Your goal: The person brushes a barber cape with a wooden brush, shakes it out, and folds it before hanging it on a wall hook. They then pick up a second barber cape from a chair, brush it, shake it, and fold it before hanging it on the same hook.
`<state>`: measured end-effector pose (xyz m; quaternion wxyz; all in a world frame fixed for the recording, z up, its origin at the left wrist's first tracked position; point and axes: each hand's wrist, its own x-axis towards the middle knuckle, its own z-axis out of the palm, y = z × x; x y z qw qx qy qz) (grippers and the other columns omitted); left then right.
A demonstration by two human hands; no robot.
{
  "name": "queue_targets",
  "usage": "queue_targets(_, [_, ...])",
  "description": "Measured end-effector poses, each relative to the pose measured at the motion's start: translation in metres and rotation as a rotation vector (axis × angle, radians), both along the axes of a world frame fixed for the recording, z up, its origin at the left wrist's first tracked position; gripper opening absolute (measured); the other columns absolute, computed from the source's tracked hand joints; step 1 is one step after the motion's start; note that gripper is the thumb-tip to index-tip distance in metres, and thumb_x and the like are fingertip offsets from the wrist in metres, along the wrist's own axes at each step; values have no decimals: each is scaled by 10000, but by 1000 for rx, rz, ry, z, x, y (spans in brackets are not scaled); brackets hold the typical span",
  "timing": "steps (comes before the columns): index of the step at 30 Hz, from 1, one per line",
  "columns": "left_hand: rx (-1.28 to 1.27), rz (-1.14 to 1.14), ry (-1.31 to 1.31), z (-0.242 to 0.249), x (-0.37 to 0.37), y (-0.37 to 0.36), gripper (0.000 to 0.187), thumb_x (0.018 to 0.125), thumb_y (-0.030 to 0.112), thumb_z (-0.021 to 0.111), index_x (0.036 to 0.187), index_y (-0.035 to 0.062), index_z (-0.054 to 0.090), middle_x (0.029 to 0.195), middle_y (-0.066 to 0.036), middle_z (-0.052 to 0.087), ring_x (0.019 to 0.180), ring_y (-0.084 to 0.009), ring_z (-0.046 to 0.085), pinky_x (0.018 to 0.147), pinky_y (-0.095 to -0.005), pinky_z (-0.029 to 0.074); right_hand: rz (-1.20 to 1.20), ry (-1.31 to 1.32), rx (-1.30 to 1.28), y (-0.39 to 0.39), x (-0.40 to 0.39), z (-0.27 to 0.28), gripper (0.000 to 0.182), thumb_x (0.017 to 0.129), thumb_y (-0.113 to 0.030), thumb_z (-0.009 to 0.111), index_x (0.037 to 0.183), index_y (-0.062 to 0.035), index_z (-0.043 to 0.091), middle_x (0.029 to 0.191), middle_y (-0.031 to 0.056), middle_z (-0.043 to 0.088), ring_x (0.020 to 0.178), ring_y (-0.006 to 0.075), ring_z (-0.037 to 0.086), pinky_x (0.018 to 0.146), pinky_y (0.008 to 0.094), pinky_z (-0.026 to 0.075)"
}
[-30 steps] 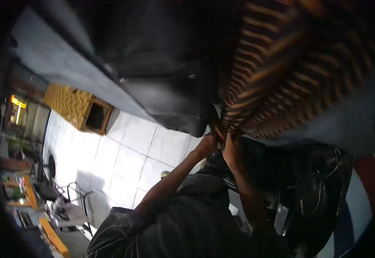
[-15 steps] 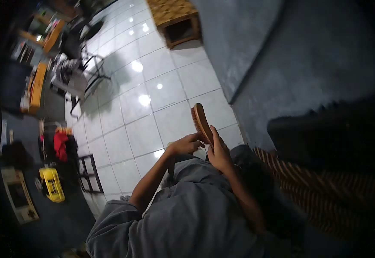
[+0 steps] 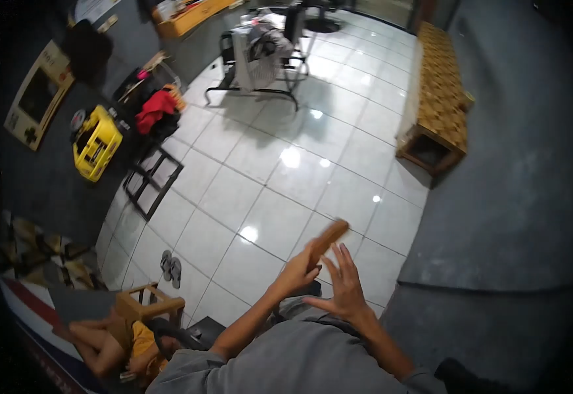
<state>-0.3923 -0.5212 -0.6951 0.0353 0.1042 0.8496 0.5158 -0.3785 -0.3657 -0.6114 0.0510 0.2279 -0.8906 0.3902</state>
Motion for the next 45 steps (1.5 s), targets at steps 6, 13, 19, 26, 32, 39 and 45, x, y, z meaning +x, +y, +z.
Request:
queue_targets(6, [-771,-369,-207,60,11,-47,502,779,203,573,1224,60,393,1140,-190,498,1037,-292,483,886,-387,392,918,-327,137,-97,-62,-9,775,608,-429,728,1207,-32,438,1181,171,496,1185,352,402,990,459,322])
queue_targets(13, [-750,-210,-733,98,-34,-130,438,781,253,581,1168,76,475,1155,-193,486,1063,-279,461,914,-370,362,1257,-404,-20,-199,-118,52,865,589,-227,632,1346,-113,228,1023,137,612,810,326,623,694,374,519])
queue_targets(19, [-694,-108,-764,92,-70,-215,435,797,255,571,1172,58,474,1182,-201,473,1087,-269,450,932,-357,352,1266,-425,-433,-289,-186,98,1005,536,-224,664,1343,61,135,1027,187,621,852,297,643,723,311,516])
queue_targets(26, [-621,-59,-803,113,-196,-297,432,814,257,558,1176,38,471,1213,-209,457,1115,-258,438,954,-341,340,1425,-242,-252,-365,-307,75,890,554,-219,652,1342,-16,294,1001,141,633,851,296,631,730,323,503])
queue_targets(32, [-359,36,-384,22,-258,-373,525,744,282,644,1163,27,457,1139,-206,530,1026,-292,519,886,-378,388,1053,25,-502,-391,-379,29,617,695,-70,546,1286,2,387,964,120,645,855,286,634,715,372,505])
queue_targets(39, [19,681,-539,18,-345,-421,364,713,135,623,1033,-15,535,734,-76,599,643,-104,544,618,-252,463,406,-882,-627,-382,-491,-35,299,612,106,318,762,26,564,521,39,493,433,40,429,454,183,360])
queue_targets(45, [581,483,-305,-8,-459,-473,425,699,-43,514,1118,-15,449,740,-82,626,676,-137,593,621,-267,476,255,-908,-569,-449,-567,-63,236,708,72,415,894,11,547,617,28,530,549,80,486,539,212,408])
